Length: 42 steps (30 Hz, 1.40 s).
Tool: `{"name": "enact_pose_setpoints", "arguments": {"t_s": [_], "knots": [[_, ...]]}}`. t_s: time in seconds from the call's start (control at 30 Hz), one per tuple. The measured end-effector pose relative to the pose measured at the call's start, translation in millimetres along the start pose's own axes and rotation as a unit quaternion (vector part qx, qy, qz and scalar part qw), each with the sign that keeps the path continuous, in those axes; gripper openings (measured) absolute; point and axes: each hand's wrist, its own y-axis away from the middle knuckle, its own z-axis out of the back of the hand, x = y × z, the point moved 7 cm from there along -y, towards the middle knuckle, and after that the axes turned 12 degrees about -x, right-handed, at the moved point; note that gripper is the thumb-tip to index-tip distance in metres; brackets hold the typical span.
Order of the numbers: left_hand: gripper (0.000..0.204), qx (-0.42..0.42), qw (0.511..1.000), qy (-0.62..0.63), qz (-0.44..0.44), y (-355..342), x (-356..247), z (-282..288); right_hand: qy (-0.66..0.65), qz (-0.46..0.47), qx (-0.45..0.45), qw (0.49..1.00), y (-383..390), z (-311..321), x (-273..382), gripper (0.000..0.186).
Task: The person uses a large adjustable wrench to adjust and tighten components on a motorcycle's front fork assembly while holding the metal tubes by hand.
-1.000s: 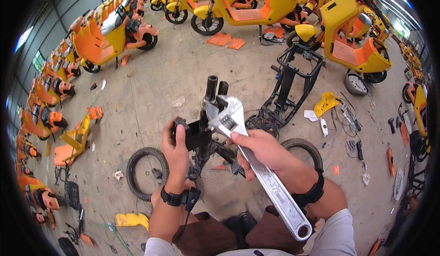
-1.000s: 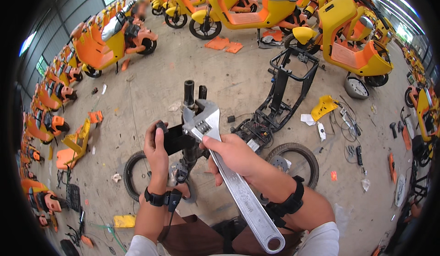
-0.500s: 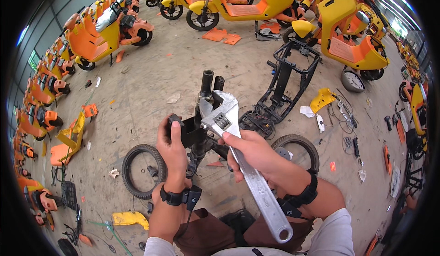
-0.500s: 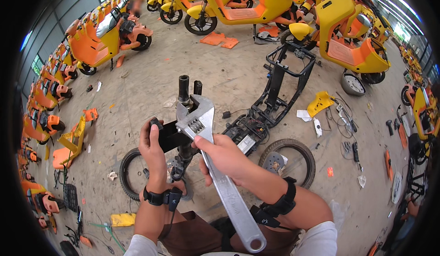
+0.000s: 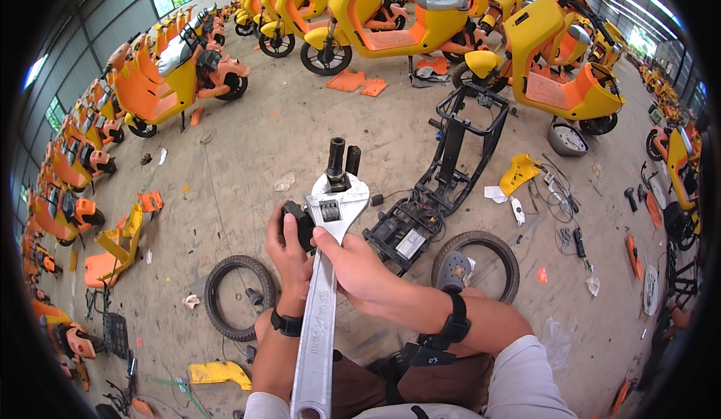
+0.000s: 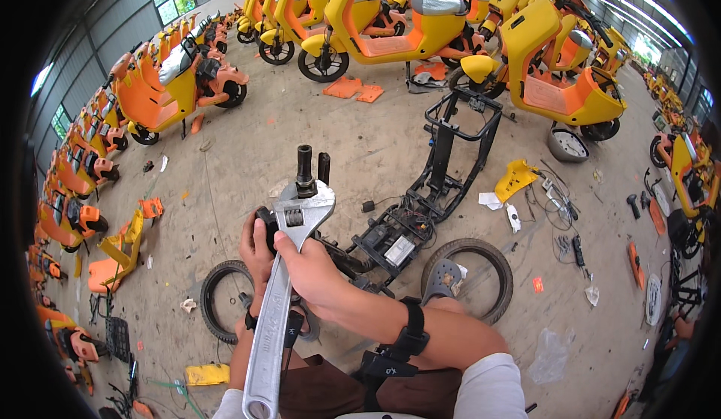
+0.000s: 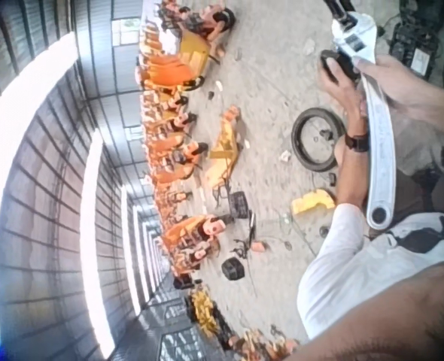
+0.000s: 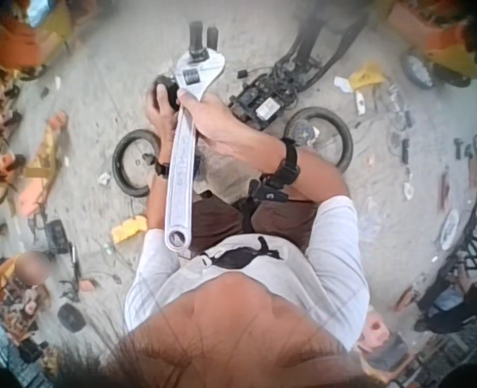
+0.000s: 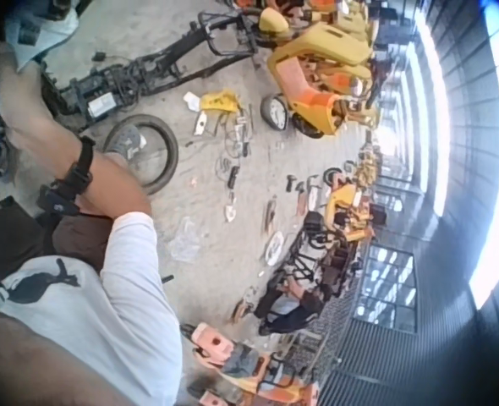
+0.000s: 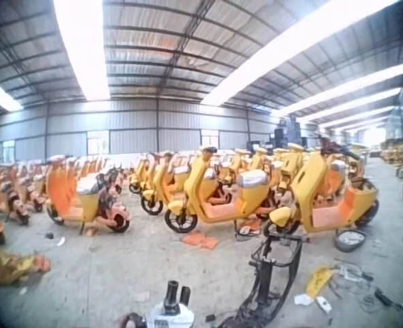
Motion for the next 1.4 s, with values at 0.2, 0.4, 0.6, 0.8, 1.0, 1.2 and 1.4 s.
{"name": "enact_pose_setpoints", "arguments": {"t_s": [0.2, 0.4, 0.6, 0.8, 1.0, 1.2, 1.4], "knots": [[0.040, 0.016, 1.000, 0.020, -0.004, 2, -2, 2, -0.006, -0.018, -0.043, 0.999, 4, 4, -2, 0.030], [0.040, 0.019, 1.000, 0.022, 0.002, 4, -1, -2, -0.023, 0.021, -0.019, 0.999, 0, -5, 1, 0.028], [0.042, 0.171, 0.438, 0.733, 0.492, 42, 37, -42, -0.126, -0.005, -0.004, 0.992, -1, -46, 1, 0.024], [0.043, 0.077, 0.901, 0.358, 0.234, 18, 52, -2, -0.203, 0.033, -0.001, 0.979, -19, -80, 4, 0.023], [0.044, 0.041, 0.987, 0.131, 0.086, 8, 39, 18, -0.154, 0.011, 0.037, 0.987, 1, -64, -10, 0.021], [0.044, 0.069, 0.995, 0.060, 0.032, 3, 1, -1, -0.069, -0.031, 0.004, 0.997, 19, -2, -21, 0.024], [0.046, 0.065, 0.996, 0.062, 0.004, 0, -3, 2, 0.000, -0.052, 0.014, 0.999, 40, 37, -1, 0.028]]}}
